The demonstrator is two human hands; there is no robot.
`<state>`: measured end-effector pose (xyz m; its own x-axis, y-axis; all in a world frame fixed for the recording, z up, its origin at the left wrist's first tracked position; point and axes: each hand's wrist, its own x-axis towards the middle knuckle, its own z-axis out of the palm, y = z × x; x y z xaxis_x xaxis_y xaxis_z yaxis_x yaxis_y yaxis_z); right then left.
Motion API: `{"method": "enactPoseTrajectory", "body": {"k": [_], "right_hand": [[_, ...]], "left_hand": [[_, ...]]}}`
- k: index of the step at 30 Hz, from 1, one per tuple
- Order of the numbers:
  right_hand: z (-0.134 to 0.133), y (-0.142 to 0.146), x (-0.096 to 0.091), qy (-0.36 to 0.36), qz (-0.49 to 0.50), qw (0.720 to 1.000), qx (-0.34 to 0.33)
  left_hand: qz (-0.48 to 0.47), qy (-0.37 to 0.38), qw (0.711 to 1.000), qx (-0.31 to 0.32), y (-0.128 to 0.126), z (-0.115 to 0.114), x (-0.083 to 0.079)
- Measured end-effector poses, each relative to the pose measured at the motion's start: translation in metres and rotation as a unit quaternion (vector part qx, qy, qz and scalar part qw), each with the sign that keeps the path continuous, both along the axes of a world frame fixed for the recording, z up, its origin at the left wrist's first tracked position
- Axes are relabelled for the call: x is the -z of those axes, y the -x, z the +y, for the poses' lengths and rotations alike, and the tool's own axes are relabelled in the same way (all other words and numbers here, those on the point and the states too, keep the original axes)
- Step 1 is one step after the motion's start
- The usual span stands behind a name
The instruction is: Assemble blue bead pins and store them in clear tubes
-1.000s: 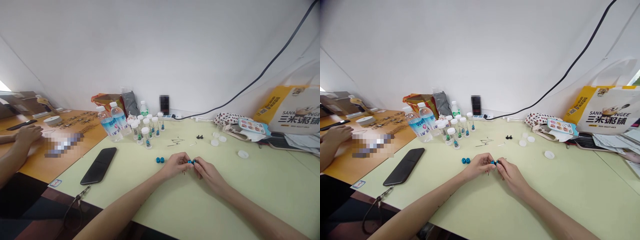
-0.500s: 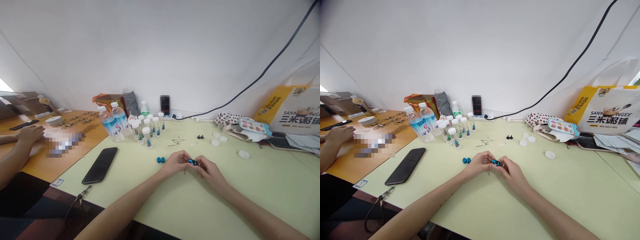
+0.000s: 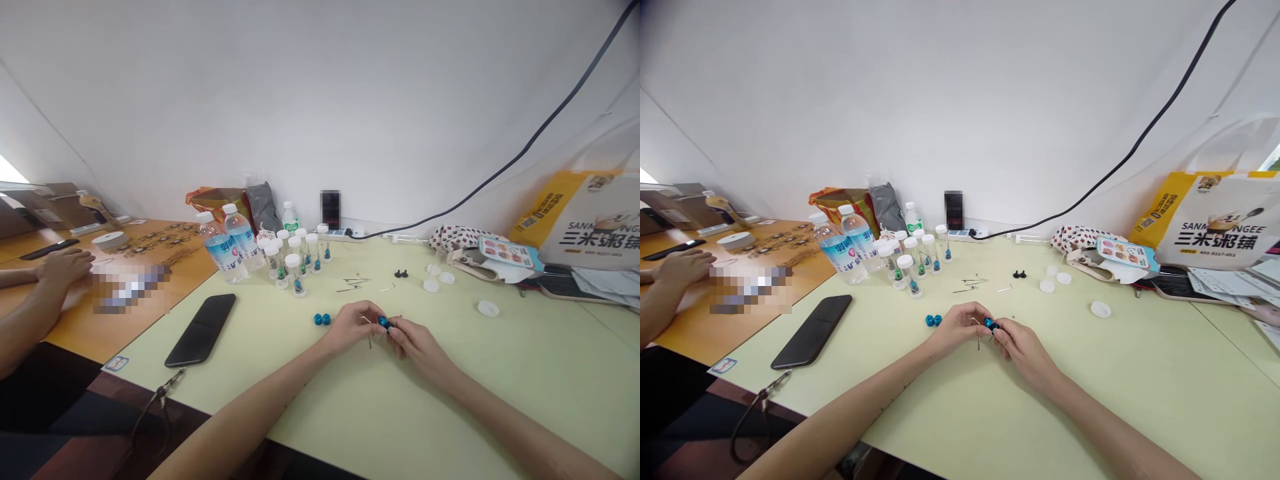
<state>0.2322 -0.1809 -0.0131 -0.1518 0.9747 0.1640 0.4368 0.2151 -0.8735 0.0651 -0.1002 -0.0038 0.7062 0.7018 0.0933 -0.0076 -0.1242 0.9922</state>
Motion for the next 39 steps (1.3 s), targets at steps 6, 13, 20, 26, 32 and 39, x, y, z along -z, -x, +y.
{"method": "enactPoseTrajectory", "body": {"k": [6, 13, 20, 26, 32, 39], "right_hand": [[0.004, -0.005, 0.005, 0.027, 0.085, 0.993, 0.071], [0.008, -0.009, 0.01, 0.04, 0.124, 0.987, 0.089], [0.006, -0.009, 0.008, 0.02, 0.099, 0.989, 0.112], [0.006, -0.01, 0.008, -0.01, 0.006, 0.99, 0.141], [0.006, -0.008, 0.007, -0.034, -0.037, 0.99, 0.133], [0.009, -0.011, 0.012, -0.024, -0.04, 0.993, 0.112]], "left_hand": [[-0.045, 0.011, 0.998, -0.036, 0.001, 0.003, -0.003], [-0.041, 0.073, 0.996, -0.027, 0.0, 0.007, 0.001], [-0.07, 0.089, 0.992, -0.059, 0.001, 0.003, -0.004], [-0.055, 0.091, 0.99, -0.094, 0.003, 0.007, -0.004], [-0.007, 0.037, 0.992, -0.122, 0.002, 0.011, 0.005], [0.077, -0.098, 0.985, -0.116, 0.002, 0.017, 0.014]]}}
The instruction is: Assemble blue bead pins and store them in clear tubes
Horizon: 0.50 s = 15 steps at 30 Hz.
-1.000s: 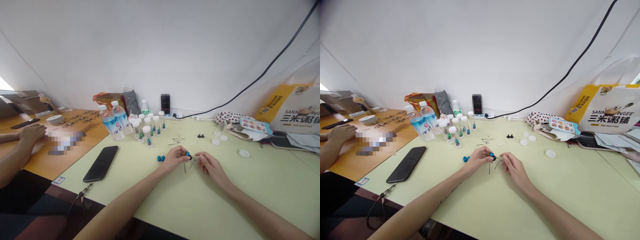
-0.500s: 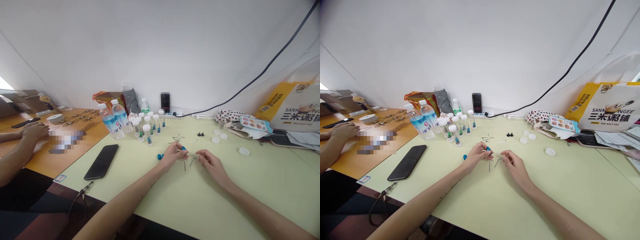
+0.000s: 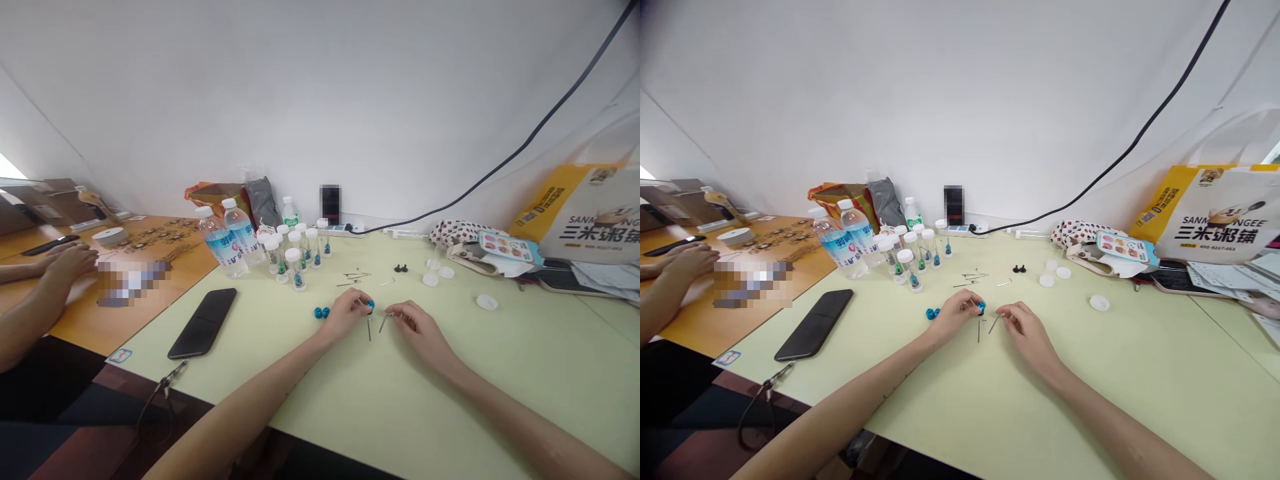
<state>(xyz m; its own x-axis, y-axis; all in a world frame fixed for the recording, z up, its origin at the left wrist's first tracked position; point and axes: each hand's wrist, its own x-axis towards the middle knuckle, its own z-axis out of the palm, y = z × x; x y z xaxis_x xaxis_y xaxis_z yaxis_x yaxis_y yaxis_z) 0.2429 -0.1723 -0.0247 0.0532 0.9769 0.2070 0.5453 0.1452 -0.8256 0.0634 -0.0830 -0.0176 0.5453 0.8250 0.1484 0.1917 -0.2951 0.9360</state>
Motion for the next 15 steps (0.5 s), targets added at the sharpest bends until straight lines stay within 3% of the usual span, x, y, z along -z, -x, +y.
{"method": "enactPoseTrajectory", "body": {"k": [9, 12, 15], "right_hand": [[0.001, 0.0, 0.002, 0.0, -0.001, 1.0, -0.004], [0.002, 0.001, 0.002, -0.004, 0.005, 1.0, 0.0], [0.002, 0.001, 0.0, -0.007, 0.013, 1.0, 0.003]], "left_hand": [[0.074, -0.035, 0.996, 0.023, 0.002, -0.002, 0.002], [0.072, -0.078, 0.994, 0.004, 0.005, 0.002, -0.009], [0.076, -0.18, 0.979, -0.053, 0.009, 0.018, -0.026]]}}
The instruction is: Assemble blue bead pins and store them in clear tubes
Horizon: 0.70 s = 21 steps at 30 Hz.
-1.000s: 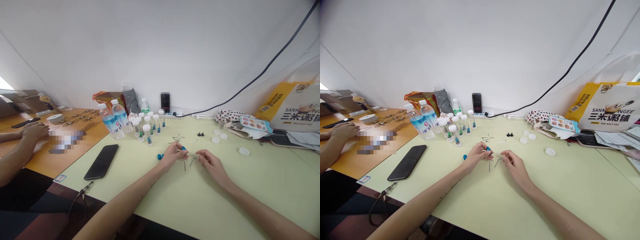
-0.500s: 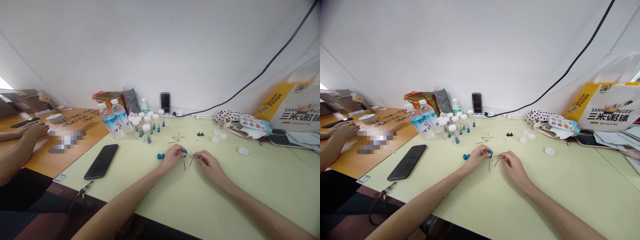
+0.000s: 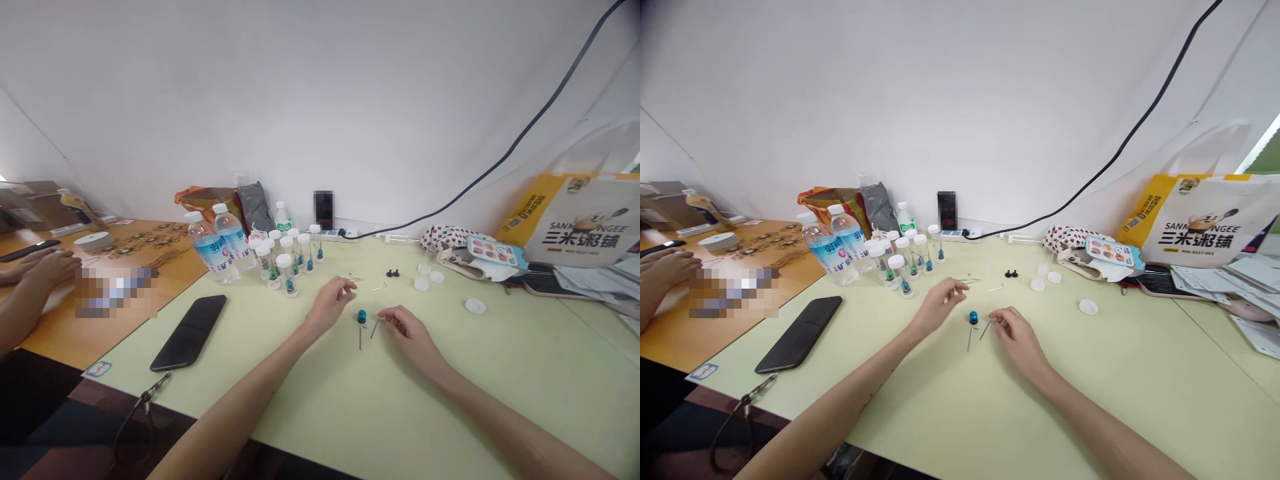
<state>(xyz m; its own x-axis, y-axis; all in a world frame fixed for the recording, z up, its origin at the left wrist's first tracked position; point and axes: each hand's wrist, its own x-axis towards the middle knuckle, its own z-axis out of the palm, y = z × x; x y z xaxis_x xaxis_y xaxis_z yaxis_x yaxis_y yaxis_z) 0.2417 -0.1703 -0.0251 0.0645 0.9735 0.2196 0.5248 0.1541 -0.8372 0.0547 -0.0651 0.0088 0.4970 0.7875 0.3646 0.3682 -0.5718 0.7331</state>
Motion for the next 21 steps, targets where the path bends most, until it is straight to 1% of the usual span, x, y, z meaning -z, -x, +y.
{"method": "enactPoseTrajectory", "body": {"k": [2, 4, 5, 8, 10, 13, 16, 21], "right_hand": [[0.0, 0.0, -0.001, -0.002, 0.004, 1.0, 0.003], [0.0, 0.0, -0.001, -0.003, 0.008, 1.0, 0.006], [0.0, 0.0, -0.001, -0.003, 0.008, 1.0, 0.006], [0.001, -0.001, 0.0, -0.004, 0.009, 1.0, 0.004], [0.001, -0.001, 0.001, -0.007, 0.011, 1.0, 0.006], [0.002, -0.001, 0.002, -0.016, 0.015, 1.0, 0.012], [0.003, 0.0, 0.002, -0.019, 0.016, 1.0, 0.012], [0.003, -0.001, 0.002, -0.02, 0.018, 1.0, 0.011]], "left_hand": [[0.032, -0.055, 0.997, -0.039, 0.0, 0.015, -0.01], [0.111, -0.093, 0.988, -0.059, -0.003, 0.032, -0.014], [0.172, -0.099, 0.978, -0.062, -0.006, 0.04, -0.014], [0.225, -0.092, 0.967, -0.074, -0.019, 0.058, -0.006], [0.255, -0.091, 0.959, -0.083, -0.029, 0.065, 0.0], [0.29, -0.095, 0.947, -0.1, -0.04, 0.068, 0.005], [0.308, -0.104, 0.94, -0.105, -0.044, 0.067, 0.007], [0.281, -0.126, 0.945, -0.106, -0.042, 0.061, 0.004]]}}
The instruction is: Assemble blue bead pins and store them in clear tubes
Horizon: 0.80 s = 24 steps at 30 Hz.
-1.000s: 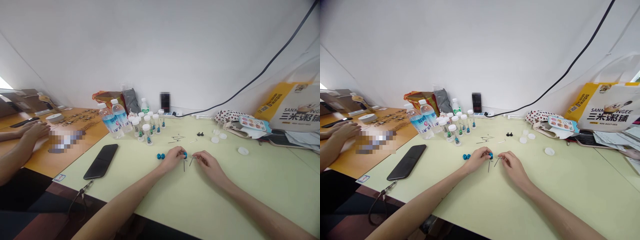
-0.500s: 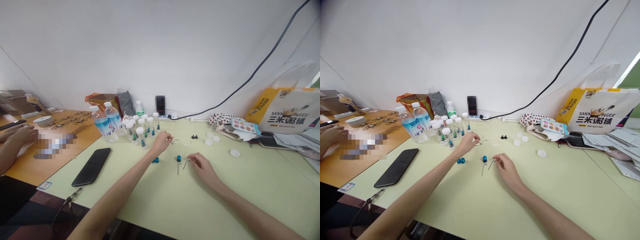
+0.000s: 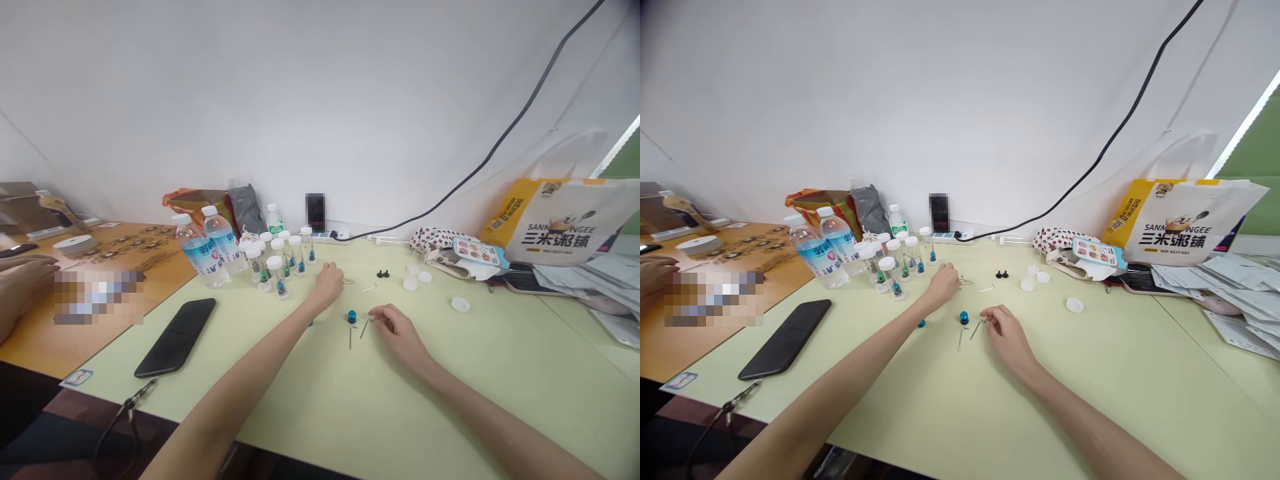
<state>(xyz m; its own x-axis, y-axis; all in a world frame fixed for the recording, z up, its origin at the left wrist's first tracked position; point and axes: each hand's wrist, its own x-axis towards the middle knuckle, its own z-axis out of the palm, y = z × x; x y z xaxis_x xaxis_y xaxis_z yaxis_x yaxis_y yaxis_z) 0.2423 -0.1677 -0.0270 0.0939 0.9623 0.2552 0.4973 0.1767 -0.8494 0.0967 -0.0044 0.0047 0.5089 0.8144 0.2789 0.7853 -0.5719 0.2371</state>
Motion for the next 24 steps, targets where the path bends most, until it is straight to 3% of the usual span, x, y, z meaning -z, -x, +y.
{"method": "enactPoseTrajectory", "body": {"k": [7, 10, 12, 14, 16, 18, 20, 24], "right_hand": [[0.002, 0.0, 0.0, -0.009, 0.015, 1.0, 0.013], [0.001, 0.0, -0.001, -0.014, 0.03, 0.999, 0.029], [-0.001, 0.001, -0.003, -0.015, 0.038, 0.998, 0.045], [-0.005, 0.001, -0.006, -0.019, 0.049, 0.997, 0.058], [-0.009, 0.001, -0.009, -0.028, 0.065, 0.996, 0.058], [-0.012, 0.002, -0.013, -0.04, 0.079, 0.995, 0.038], [-0.015, 0.004, -0.016, -0.056, 0.081, 0.995, -0.016], [-0.017, 0.005, -0.017, -0.085, 0.068, 0.989, -0.101]], "left_hand": [[-0.146, -0.023, 0.988, 0.035, 0.026, -0.031, -0.02], [-0.371, 0.128, 0.911, 0.127, 0.037, -0.046, -0.022], [-0.435, 0.229, 0.856, 0.16, 0.04, -0.053, -0.02], [-0.444, 0.272, 0.838, 0.161, 0.039, -0.06, -0.017], [-0.419, 0.276, 0.851, 0.156, 0.035, -0.069, -0.016], [-0.357, 0.245, 0.886, 0.167, 0.031, -0.081, -0.016], [-0.291, 0.205, 0.913, 0.199, 0.027, -0.096, -0.018], [-0.245, 0.142, 0.935, 0.214, 0.021, -0.115, -0.022]]}}
